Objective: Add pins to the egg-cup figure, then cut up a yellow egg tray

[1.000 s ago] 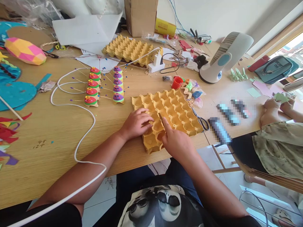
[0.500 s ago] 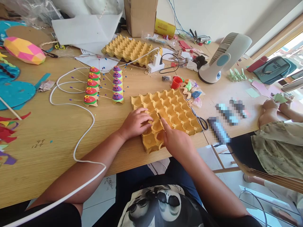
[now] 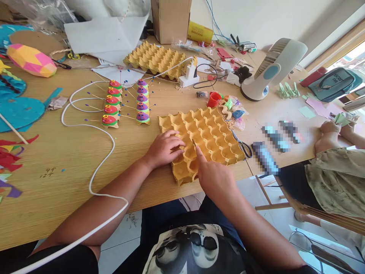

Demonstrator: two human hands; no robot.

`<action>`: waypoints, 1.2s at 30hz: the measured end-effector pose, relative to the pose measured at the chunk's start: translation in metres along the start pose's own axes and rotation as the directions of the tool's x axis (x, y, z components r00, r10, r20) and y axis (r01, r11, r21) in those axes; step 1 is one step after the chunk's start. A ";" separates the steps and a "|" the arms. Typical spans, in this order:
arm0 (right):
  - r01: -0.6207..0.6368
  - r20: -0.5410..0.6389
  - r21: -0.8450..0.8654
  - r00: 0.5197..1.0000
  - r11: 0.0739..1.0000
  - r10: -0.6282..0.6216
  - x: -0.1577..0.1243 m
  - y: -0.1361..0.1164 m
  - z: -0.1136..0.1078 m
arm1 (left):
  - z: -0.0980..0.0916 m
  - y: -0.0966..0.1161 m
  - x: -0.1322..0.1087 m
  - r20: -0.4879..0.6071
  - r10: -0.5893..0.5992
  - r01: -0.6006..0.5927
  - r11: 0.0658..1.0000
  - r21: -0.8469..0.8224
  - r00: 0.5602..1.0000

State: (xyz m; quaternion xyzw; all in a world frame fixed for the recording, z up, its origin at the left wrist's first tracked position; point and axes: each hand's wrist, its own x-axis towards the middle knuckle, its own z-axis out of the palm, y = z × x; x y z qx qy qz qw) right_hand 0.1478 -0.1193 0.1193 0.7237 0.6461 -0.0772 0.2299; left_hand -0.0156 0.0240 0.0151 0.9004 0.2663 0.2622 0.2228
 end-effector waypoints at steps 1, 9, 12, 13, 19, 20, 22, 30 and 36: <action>-0.004 0.005 0.002 1.000 1.000 0.004 -0.003 0.000 0.000 | 0.000 0.000 0.000 0.000 0.002 -0.002 1.000 0.001 1.000; 0.000 0.014 0.024 1.000 1.000 0.000 0.002 0.000 -0.003 | 0.000 0.001 0.000 -0.003 -0.014 0.014 1.000 -0.014 1.000; -0.001 0.027 0.022 1.000 1.000 0.001 -0.006 0.002 -0.003 | 0.000 0.001 0.000 -0.002 -0.009 0.009 1.000 -0.014 1.000; -0.003 0.033 0.016 0.999 1.000 0.002 -0.009 0.003 -0.002 | 0.000 0.001 0.000 -0.003 -0.005 0.005 1.000 -0.012 1.000; -0.008 0.057 -0.008 0.998 1.000 0.008 -0.022 0.004 -0.003 | 0.001 0.001 0.000 -0.004 -0.008 0.008 1.000 -0.001 1.000; -0.005 0.061 -0.012 0.998 1.000 0.006 -0.021 0.004 -0.003 | 0.001 0.001 0.000 -0.004 -0.009 0.009 1.000 -0.002 1.000; 0.004 0.053 -0.021 0.999 1.000 -0.003 -0.021 0.004 -0.002 | 0.001 0.000 0.000 -0.004 -0.006 0.006 1.000 -0.003 1.000; 0.017 0.052 -0.045 0.999 0.999 -0.014 -0.027 0.013 -0.008 | 0.002 -0.001 0.000 -0.015 0.007 -0.007 1.000 -0.009 1.000; -0.019 0.032 0.006 0.999 1.000 0.019 -0.026 0.017 -0.021 | 0.002 -0.003 0.000 -0.001 0.014 -0.014 1.000 -0.012 1.000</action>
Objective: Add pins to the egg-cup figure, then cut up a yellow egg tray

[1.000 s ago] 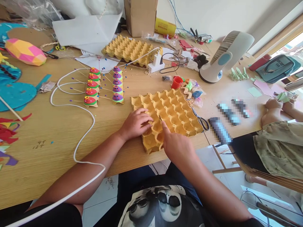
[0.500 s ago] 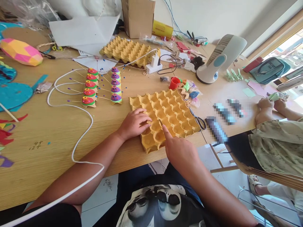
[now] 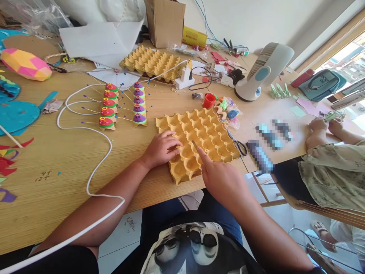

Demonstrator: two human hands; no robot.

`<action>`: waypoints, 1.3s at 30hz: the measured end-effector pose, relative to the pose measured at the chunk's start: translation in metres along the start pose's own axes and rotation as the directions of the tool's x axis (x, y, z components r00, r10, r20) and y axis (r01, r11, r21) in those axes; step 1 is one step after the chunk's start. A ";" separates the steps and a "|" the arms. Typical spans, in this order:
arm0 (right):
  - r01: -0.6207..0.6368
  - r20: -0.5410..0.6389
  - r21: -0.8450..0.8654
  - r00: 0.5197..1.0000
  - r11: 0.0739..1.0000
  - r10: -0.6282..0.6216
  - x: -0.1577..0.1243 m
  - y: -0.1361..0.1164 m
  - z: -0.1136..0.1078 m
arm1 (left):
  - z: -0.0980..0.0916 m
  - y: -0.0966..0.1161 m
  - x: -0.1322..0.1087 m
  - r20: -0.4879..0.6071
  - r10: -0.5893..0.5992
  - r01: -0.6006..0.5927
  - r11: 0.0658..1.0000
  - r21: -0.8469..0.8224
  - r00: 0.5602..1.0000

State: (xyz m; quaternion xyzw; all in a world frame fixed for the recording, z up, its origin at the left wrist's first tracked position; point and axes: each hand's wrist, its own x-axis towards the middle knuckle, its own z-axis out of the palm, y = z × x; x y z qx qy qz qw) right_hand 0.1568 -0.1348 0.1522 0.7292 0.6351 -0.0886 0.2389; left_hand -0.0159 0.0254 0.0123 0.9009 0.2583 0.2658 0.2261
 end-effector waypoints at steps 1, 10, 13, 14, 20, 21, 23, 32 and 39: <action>0.005 -0.009 0.004 1.000 1.000 -0.005 0.002 -0.001 0.001 | 0.000 0.000 0.000 0.003 -0.004 0.004 1.000 0.000 1.000; 0.025 -0.039 0.019 0.999 1.000 -0.024 0.011 -0.005 0.012 | 0.000 -0.001 0.000 -0.008 0.008 -0.008 1.000 0.010 1.000; 0.026 -0.023 0.011 0.999 1.000 -0.026 0.011 -0.008 0.013 | 0.000 -0.001 0.000 -0.015 0.027 -0.027 1.000 0.008 1.000; 0.027 -0.016 0.007 1.000 1.000 -0.027 0.012 -0.009 0.013 | 0.000 -0.001 0.000 -0.016 0.031 -0.031 1.000 0.005 0.999; 0.021 0.001 -0.003 1.000 1.000 -0.021 0.012 -0.015 0.014 | -0.001 0.000 0.001 -0.015 0.008 -0.008 1.000 0.000 1.000; 0.024 -0.004 -0.009 1.000 1.000 -0.024 0.011 -0.016 0.015 | -0.001 0.000 0.001 -0.012 0.006 -0.006 1.000 0.000 1.000; 0.024 -0.008 -0.015 1.000 1.000 -0.025 0.009 -0.016 0.016 | -0.001 0.000 0.001 -0.008 0.009 -0.009 1.000 0.001 1.000; 0.031 -0.016 -0.013 0.999 0.999 -0.031 0.010 -0.012 0.018 | 0.000 -0.001 0.001 -0.008 0.016 -0.016 1.000 0.011 1.000; 0.036 0.015 -0.032 0.999 0.999 -0.036 0.007 -0.007 0.015 | -0.001 -0.001 0.001 -0.019 0.012 -0.012 1.000 0.009 1.000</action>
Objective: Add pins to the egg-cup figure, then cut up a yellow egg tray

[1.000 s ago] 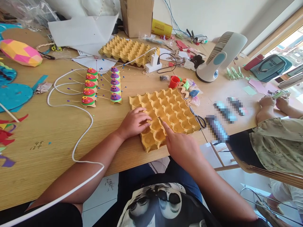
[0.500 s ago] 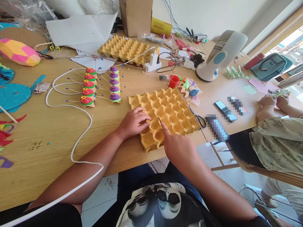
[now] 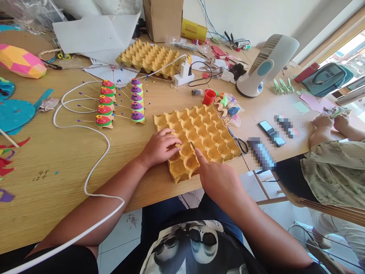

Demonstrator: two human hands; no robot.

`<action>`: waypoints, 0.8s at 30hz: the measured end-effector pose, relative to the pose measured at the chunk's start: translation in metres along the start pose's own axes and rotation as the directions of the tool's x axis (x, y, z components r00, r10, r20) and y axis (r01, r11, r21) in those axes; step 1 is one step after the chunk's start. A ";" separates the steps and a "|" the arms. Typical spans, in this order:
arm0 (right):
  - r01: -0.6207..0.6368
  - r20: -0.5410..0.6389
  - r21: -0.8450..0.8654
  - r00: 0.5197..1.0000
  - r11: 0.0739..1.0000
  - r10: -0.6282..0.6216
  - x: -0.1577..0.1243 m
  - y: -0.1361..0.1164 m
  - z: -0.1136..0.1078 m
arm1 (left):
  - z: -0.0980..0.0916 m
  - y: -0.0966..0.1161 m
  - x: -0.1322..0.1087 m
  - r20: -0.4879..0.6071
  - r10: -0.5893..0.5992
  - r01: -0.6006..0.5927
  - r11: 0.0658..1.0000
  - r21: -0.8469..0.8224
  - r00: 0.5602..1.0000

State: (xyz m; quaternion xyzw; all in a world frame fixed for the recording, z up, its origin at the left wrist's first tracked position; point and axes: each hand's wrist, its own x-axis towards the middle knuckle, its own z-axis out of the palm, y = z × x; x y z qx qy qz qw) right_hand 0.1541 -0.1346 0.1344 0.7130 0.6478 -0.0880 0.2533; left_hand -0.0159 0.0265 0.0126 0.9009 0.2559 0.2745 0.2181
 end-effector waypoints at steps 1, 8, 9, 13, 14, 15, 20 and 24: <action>0.000 0.004 -0.005 1.000 1.000 0.000 -0.001 0.000 0.000 | 0.000 0.000 0.000 0.000 0.002 -0.002 1.000 -0.001 1.000; 0.003 0.026 0.000 1.000 1.000 -0.003 -0.002 -0.001 0.001 | 0.001 0.000 -0.001 -0.007 0.005 -0.005 1.000 0.002 1.000; 0.003 0.021 -0.003 1.000 1.000 -0.003 -0.003 0.000 0.001 | 0.001 -0.001 -0.001 -0.010 0.005 -0.005 1.000 0.002 1.000; 0.008 0.013 -0.009 1.000 1.000 -0.008 -0.008 0.002 -0.001 | 0.002 -0.002 -0.001 -0.018 0.008 -0.008 1.000 0.001 1.000; 0.005 0.010 -0.002 1.000 1.000 -0.005 -0.009 0.003 -0.002 | 0.002 -0.002 -0.001 -0.015 0.010 -0.010 1.000 0.002 1.000; -0.001 0.003 0.009 1.000 1.000 0.001 -0.009 0.003 -0.003 | 0.002 -0.002 -0.001 -0.010 0.012 -0.012 1.000 0.004 1.000; -0.030 -0.042 0.059 0.999 0.998 0.032 0.000 0.002 -0.001 | 0.001 -0.002 0.000 0.010 0.001 -0.001 1.000 -0.005 1.000; -0.009 -0.046 0.057 0.999 0.998 0.011 0.004 0.001 0.002 | 0.000 0.000 0.000 0.014 -0.005 0.005 1.000 -0.010 1.000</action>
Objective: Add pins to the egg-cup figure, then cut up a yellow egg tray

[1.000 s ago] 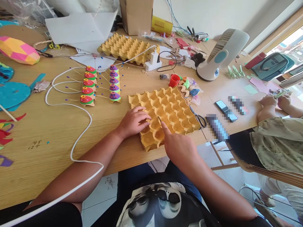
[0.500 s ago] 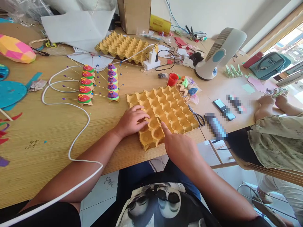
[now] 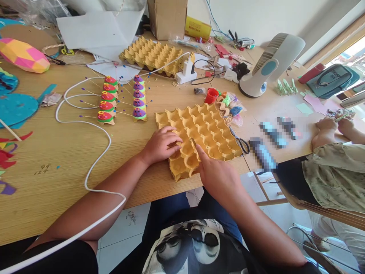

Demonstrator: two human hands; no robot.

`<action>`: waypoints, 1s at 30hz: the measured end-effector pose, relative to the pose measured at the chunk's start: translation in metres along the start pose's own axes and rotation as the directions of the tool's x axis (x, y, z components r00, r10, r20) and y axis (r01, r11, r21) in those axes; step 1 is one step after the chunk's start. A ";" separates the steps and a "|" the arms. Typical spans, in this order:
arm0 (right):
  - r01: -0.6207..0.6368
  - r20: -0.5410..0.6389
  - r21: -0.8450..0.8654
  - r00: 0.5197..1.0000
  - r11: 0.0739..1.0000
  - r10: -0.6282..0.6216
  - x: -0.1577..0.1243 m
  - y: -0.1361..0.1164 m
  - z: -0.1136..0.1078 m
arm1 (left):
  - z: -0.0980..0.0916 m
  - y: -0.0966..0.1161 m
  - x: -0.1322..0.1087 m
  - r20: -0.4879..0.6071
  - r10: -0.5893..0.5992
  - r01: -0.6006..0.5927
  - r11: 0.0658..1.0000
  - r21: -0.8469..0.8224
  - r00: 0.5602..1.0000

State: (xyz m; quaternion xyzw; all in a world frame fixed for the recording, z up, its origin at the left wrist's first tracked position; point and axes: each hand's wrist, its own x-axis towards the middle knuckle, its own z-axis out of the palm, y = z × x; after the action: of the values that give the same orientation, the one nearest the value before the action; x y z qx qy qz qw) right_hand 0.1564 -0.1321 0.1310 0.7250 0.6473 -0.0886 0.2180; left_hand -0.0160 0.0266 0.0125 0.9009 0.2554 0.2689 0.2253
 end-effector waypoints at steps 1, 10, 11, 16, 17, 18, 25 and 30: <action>0.002 0.002 0.000 1.000 1.000 -0.002 0.000 0.000 0.000 | 0.000 0.000 0.000 0.002 -0.004 0.004 1.000 -0.002 1.000; 0.010 0.004 0.006 1.000 1.000 -0.010 0.000 0.000 -0.001 | -0.001 0.002 0.000 0.006 -0.019 0.020 1.000 -0.007 1.000; 0.013 0.001 0.006 1.000 1.000 -0.013 0.000 0.000 0.000 | -0.001 0.002 0.000 0.007 -0.021 0.021 1.000 -0.007 1.000; 0.019 -0.002 -0.022 1.000 1.000 -0.019 0.001 -0.003 -0.001 | -0.001 0.001 -0.001 0.004 -0.013 0.013 1.000 -0.004 1.000; 0.019 0.006 -0.026 1.000 0.999 -0.019 0.002 -0.003 -0.002 | -0.001 0.001 -0.001 0.005 -0.015 0.015 1.000 0.000 1.000; 0.019 0.017 -0.026 1.000 0.999 -0.019 0.003 -0.004 -0.003 | -0.001 0.001 -0.001 0.006 -0.017 0.017 1.000 0.003 1.000; 0.014 0.067 -0.032 0.998 0.999 -0.012 0.003 -0.007 -0.020 | -0.001 0.003 -0.001 0.011 -0.022 0.022 1.000 0.003 1.000; 0.029 0.087 -0.033 0.996 0.999 -0.026 0.003 -0.006 -0.027 | -0.001 0.004 -0.001 0.017 -0.045 0.046 0.999 -0.014 0.999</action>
State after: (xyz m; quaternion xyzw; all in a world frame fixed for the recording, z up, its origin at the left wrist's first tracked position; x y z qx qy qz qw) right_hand 0.1468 -0.1171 0.1524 0.7077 0.6485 -0.1120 0.2570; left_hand -0.0161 0.0235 0.0147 0.8955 0.2719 0.2579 0.2401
